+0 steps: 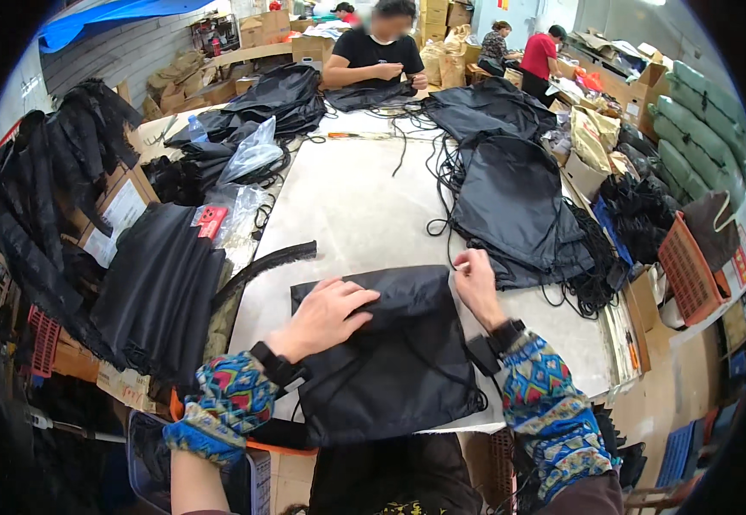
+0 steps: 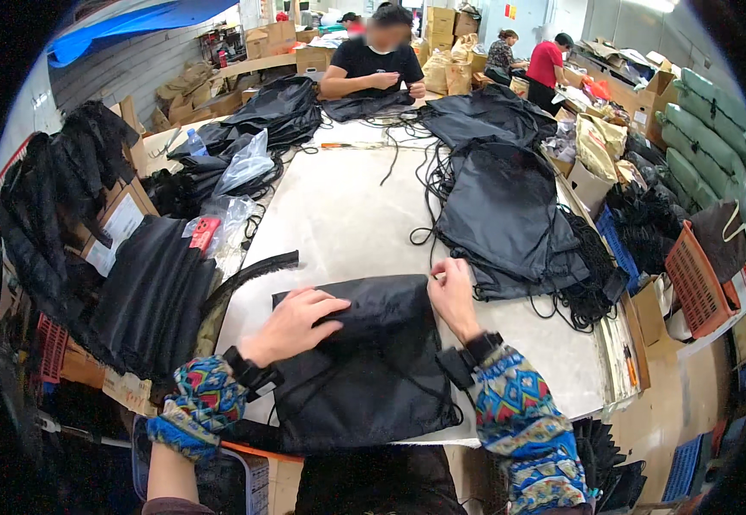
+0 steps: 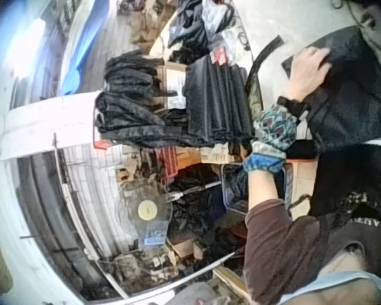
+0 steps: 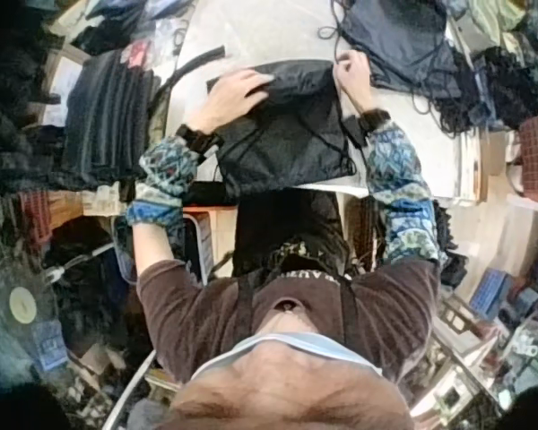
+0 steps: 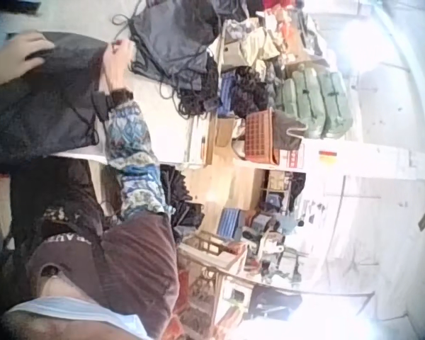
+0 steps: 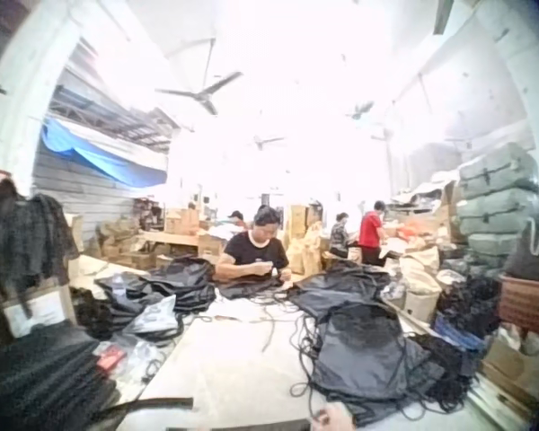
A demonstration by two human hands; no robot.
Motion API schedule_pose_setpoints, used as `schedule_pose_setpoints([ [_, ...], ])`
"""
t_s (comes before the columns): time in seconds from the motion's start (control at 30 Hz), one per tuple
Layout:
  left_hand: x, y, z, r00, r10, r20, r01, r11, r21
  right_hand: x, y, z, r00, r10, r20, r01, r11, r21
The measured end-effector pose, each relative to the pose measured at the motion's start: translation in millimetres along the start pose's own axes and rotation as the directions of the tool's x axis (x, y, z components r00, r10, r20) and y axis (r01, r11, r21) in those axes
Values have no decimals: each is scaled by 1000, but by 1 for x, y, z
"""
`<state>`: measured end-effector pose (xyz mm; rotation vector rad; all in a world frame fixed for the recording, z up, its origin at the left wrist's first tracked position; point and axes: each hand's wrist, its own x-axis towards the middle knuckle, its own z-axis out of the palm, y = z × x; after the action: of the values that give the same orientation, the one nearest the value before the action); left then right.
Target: The person folds multiple black drawstring bags on a table in a workshop. They pick up each bag, smooth it out, fold it into a compact rectangular shape, and place it on a growing stack to the left. The process is repeated for several bags throughout the clip.
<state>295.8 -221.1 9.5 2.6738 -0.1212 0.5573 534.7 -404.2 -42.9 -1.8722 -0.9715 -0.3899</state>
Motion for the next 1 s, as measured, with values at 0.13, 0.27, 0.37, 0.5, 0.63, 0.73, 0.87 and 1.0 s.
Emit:
schedule_pose_setpoints([
  [0.13, 15, -7, 6, 922, -370, -110, 296, 860, -416, -27, -73, -50, 669, -538, 513, 534, 828, 171],
  [0.27, 15, -4, 11, 984, -177, -24, 167, 958, -234, -69, -120, -22, 323, -552, 769, 765, 631, 132],
  [0.37, -3, -7, 12, 974, -118, 192, 125, 992, -25, -77, -115, -4, 430, -513, 743, 779, 626, -18],
  [0.5, -15, 20, 0, 974, -182, 134, 206, 959, -195, -84, -103, -5, 532, -472, 703, 715, 695, -75],
  [0.63, -20, 42, 15, 980, -129, 151, 166, 951, -262, -88, -98, -3, 573, -525, 630, 682, 731, -11],
  [0.73, -24, 25, 27, 902, -320, 289, 416, 822, -389, -80, -110, -22, 430, -456, 779, 646, 758, 87],
  [0.87, -17, -5, 30, 847, -377, 376, 529, 669, -522, -84, -133, -11, 304, -461, 834, 623, 758, 193],
  [1.0, 0, 3, 2, 840, -355, 411, 496, 809, -315, -79, -134, 5, 366, -361, 858, 655, 754, 37],
])
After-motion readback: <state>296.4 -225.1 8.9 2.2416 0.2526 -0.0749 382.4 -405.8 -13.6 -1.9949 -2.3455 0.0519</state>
